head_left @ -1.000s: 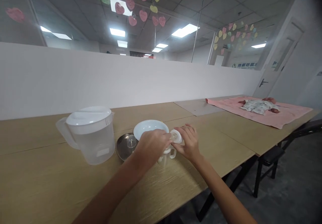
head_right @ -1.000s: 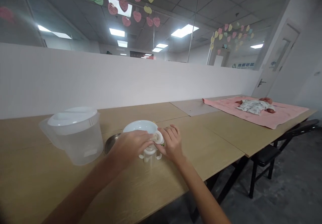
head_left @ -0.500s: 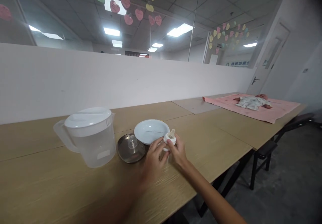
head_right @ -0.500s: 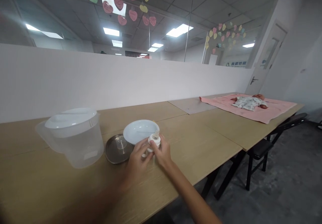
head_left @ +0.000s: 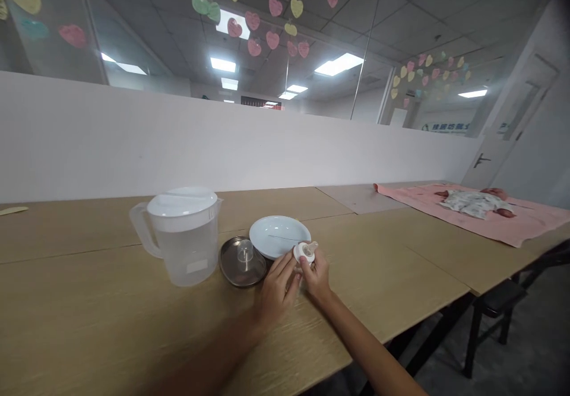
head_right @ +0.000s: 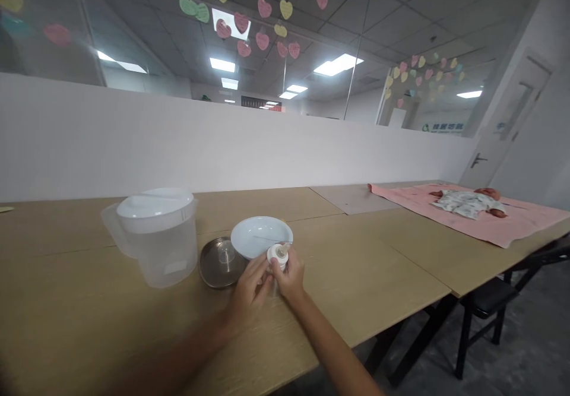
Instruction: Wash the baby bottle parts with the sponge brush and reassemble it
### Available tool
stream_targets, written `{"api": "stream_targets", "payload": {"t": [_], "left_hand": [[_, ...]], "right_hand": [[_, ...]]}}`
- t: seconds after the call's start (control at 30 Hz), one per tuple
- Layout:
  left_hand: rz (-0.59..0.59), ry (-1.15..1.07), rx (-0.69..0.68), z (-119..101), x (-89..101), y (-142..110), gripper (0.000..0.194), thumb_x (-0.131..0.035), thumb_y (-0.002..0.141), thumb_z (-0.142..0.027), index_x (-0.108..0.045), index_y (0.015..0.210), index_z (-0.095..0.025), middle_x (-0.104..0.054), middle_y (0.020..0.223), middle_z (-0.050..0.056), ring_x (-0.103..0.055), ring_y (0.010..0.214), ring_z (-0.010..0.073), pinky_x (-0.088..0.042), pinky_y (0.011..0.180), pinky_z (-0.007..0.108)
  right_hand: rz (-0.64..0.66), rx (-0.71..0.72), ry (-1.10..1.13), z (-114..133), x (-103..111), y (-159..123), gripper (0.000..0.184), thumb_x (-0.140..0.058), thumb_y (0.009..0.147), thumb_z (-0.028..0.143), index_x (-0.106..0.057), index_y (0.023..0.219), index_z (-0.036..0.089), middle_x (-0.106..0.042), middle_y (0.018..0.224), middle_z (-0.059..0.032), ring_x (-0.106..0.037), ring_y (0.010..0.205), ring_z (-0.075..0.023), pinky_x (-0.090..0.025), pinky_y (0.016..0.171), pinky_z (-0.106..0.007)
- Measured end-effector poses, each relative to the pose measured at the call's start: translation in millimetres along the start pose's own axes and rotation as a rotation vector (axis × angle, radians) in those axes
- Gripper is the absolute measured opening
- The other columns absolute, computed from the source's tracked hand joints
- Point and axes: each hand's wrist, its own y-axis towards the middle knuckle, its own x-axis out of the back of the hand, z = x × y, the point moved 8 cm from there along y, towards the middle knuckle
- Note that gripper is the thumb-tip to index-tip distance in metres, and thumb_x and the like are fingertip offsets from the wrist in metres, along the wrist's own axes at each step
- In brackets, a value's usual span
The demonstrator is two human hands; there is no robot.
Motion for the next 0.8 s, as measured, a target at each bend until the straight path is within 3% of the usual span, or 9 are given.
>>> {"api": "stream_targets", "payload": {"t": [0.27,0.43,0.57,0.8], "left_hand": [[-0.126,-0.286,0.270,20.5,1.4,-7.2,0.034,-0.051,0.085,-0.024,-0.051,0.119,-0.018,-0.058,0.121,0.009,-0.053,0.113,0.0208,-0.042,0.098,0.038],[-0.236,-0.261,0.271,21.0,6.1,-7.1,0.037,-0.054,0.079,-0.019,-0.048,0.115,-0.017,-0.054,0.122,0.011,-0.050,0.115,0.0216,-0.040,0.099,0.039],[-0.170,-0.179,0.256,18.1,0.4,-3.4,0.043,-0.056,0.077,-0.020,-0.044,0.118,-0.018,-0.053,0.121,0.011,-0.050,0.114,0.0229,-0.041,0.097,0.040],[-0.091,-0.194,0.347,30.8,-8.8,-3.7,0.055,-0.058,0.077,-0.023,-0.035,0.127,-0.019,-0.046,0.131,0.011,-0.044,0.122,0.0233,-0.037,0.101,0.040]], "right_hand": [[0.041,0.042,-0.039,3.8,-0.2,0.4,0.027,-0.051,0.081,0.038,-0.057,0.097,0.016,-0.064,0.085,-0.0062,-0.062,0.077,-0.0192,-0.050,0.068,-0.031],[0.057,0.123,-0.094,20.6,1.8,2.8,0.032,-0.051,0.079,0.035,-0.053,0.106,0.017,-0.061,0.098,-0.0094,-0.058,0.092,-0.0218,-0.048,0.080,-0.037],[0.048,0.084,-0.102,18.5,2.2,3.2,0.036,-0.050,0.078,0.037,-0.048,0.107,0.017,-0.056,0.097,-0.0077,-0.056,0.089,-0.0206,-0.047,0.077,-0.036],[0.056,-0.017,-0.066,9.4,0.6,4.9,0.033,-0.050,0.076,0.036,-0.047,0.102,0.017,-0.057,0.090,-0.0047,-0.056,0.082,-0.0186,-0.046,0.074,-0.034]]}}
